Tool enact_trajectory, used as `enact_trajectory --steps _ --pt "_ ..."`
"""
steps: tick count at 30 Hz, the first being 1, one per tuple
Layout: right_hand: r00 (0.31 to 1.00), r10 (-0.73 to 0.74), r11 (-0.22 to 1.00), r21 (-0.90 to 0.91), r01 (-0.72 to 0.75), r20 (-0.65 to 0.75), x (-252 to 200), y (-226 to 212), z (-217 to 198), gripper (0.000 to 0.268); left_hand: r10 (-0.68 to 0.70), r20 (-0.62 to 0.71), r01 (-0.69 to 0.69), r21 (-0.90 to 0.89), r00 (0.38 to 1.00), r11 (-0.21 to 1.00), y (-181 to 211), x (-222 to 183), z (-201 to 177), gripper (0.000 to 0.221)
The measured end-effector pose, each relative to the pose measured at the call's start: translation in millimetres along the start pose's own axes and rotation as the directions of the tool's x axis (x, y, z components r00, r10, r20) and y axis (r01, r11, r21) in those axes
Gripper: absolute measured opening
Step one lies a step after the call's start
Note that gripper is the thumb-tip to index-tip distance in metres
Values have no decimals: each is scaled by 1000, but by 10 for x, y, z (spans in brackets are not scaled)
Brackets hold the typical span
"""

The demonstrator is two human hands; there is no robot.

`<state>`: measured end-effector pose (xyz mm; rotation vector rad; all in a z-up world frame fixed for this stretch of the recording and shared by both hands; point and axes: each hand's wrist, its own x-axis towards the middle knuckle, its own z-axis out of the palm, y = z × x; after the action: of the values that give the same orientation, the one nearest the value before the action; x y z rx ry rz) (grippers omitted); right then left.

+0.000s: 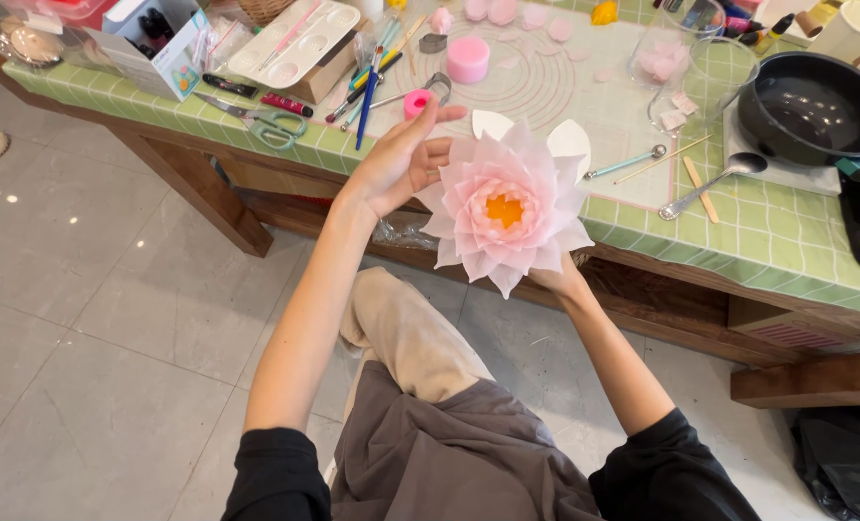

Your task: Assembling a decorative wax lotus flower by attaching wax petals to a core and using a wooden stick for support.

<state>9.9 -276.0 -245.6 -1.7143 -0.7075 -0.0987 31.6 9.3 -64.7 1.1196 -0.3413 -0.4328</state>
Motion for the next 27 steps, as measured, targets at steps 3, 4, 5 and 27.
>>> enact_trajectory --steps 3,4,5,27 --pt "996 -61 997 -56 58 -60 98 -241 -27 56 23 15 -22 -39 1000 999 18 -58 85 67" --pt "991 -108 992 -78 101 -83 129 -354 -27 58 26 28 -24 -61 999 998 41 -94 135 67" --pt "990 -112 991 -79 106 -84 171 -418 -25 58 29 30 -27 -58 999 998 75 -87 151 67" --pt "829 -375 908 -344 239 -416 2708 14 -1185 27 258 -206 -285 -112 944 952 756 944 -896 34"
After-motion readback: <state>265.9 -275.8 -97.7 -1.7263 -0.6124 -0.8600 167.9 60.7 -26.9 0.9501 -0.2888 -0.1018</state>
